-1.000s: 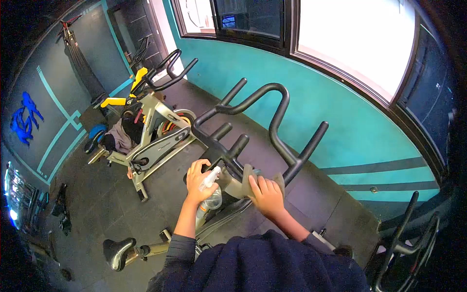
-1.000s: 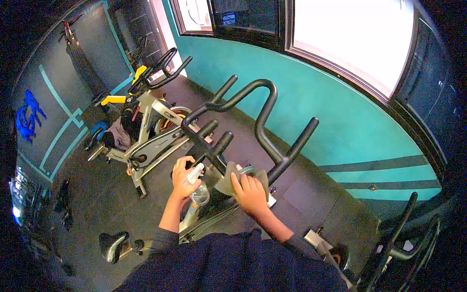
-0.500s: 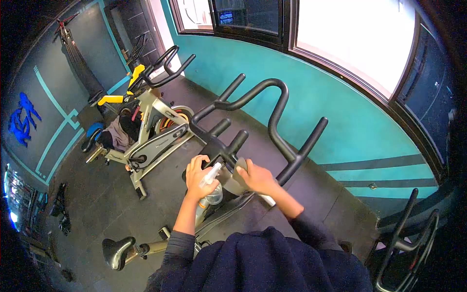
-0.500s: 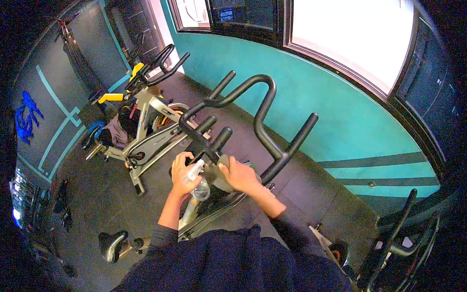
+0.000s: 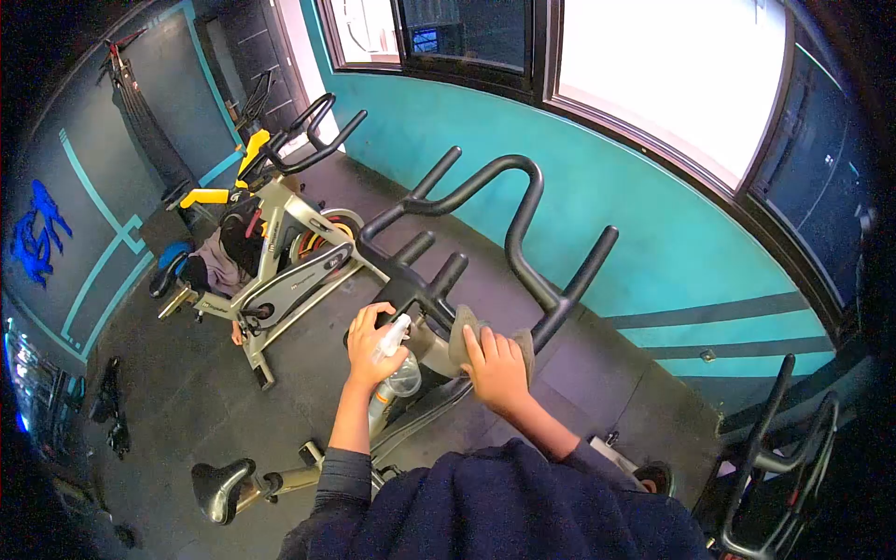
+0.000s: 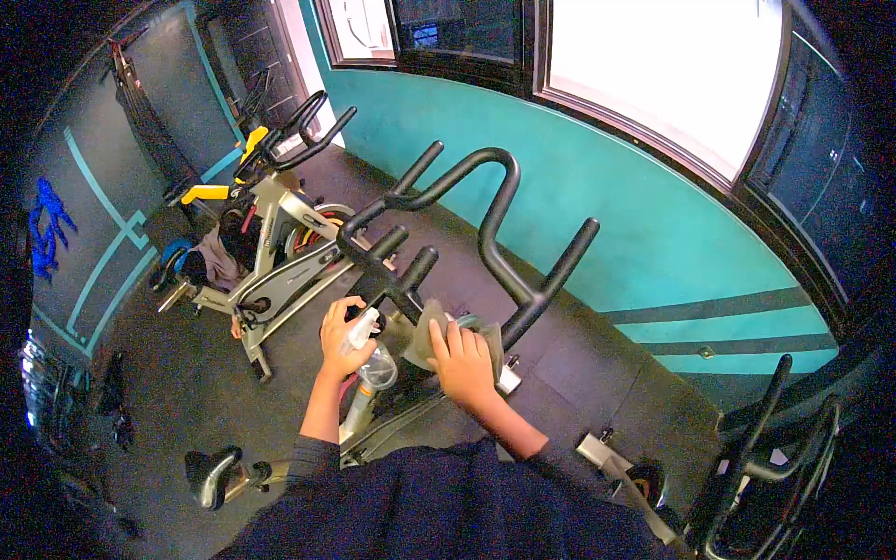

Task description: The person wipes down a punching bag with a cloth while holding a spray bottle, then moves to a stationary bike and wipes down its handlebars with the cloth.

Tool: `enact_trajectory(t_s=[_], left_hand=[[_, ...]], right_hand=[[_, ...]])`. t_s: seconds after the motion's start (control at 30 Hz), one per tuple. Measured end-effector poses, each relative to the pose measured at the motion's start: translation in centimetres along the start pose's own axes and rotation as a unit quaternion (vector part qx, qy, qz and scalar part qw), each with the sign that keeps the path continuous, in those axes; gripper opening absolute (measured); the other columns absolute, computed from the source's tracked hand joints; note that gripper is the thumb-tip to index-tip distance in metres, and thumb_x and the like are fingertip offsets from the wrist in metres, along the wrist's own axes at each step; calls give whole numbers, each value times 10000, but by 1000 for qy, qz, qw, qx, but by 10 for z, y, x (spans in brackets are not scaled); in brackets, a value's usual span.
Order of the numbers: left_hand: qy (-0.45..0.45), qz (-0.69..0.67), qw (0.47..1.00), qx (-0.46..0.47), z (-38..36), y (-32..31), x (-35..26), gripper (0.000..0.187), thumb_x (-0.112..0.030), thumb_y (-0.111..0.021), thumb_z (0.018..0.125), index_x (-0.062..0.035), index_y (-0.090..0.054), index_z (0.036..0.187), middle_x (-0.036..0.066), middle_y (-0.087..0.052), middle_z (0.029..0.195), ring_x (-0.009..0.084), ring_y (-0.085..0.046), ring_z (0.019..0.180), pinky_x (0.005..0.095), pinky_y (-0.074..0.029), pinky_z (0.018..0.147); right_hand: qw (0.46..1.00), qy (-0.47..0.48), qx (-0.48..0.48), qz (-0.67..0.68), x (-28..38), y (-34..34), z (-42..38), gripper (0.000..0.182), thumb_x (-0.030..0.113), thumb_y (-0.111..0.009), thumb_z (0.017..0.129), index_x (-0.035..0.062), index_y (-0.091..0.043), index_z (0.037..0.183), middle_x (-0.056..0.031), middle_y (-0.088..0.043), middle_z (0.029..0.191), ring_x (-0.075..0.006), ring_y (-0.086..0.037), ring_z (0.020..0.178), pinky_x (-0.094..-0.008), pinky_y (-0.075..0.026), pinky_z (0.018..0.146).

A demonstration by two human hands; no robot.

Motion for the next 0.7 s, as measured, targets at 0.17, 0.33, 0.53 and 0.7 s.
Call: enact_trajectory(t_s=[0.17,0.33,0.53,0.7], left_hand=[[-8,1,1000,4,0,2,-4,333,-268,-618,500,-140,-707,794,60,-539,1077,275,-513,1020,398,-401,824],[-20,-7,1000,-6,1,2,-3,339,-266,-612,501,-141,-710,800,61,-544,1068,279,-516,1010,397,-404,819],[8,4,1000,-1,0,2,-3,340,-255,-609,513,-143,-712,816,43,-547,1069,263,-518,1012,383,-407,814],[3,-10,1000,-2,0,1,-1,328,-246,-614,520,-147,-710,817,37,-543,1075,258,-511,1023,380,-405,816]], right_hand=[[998,-39,46,26,-2,-3,4,648,432,-602,816,71,-435,1328,-160,-575,1113,-284,-575,950,-391,-456,814],[928,-160,280,187,-25,-3,42,669,516,-533,855,30,-431,1303,-227,-620,1023,-336,-608,955,-431,-470,821],[897,-102,256,346,-46,-50,43,663,588,-386,906,-19,-489,1152,-246,-648,938,-425,-635,794,-506,-492,697],[921,-182,288,188,-25,-9,38,600,528,-390,931,-18,-504,1152,-260,-636,840,-378,-641,831,-510,-478,728]])
Point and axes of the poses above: each hand's wrist, its own z-axis towards the middle knuckle, its own y-axis out of the back of the hand, x = y × z, the point moved 5 cm from there along z, towards the middle knuckle
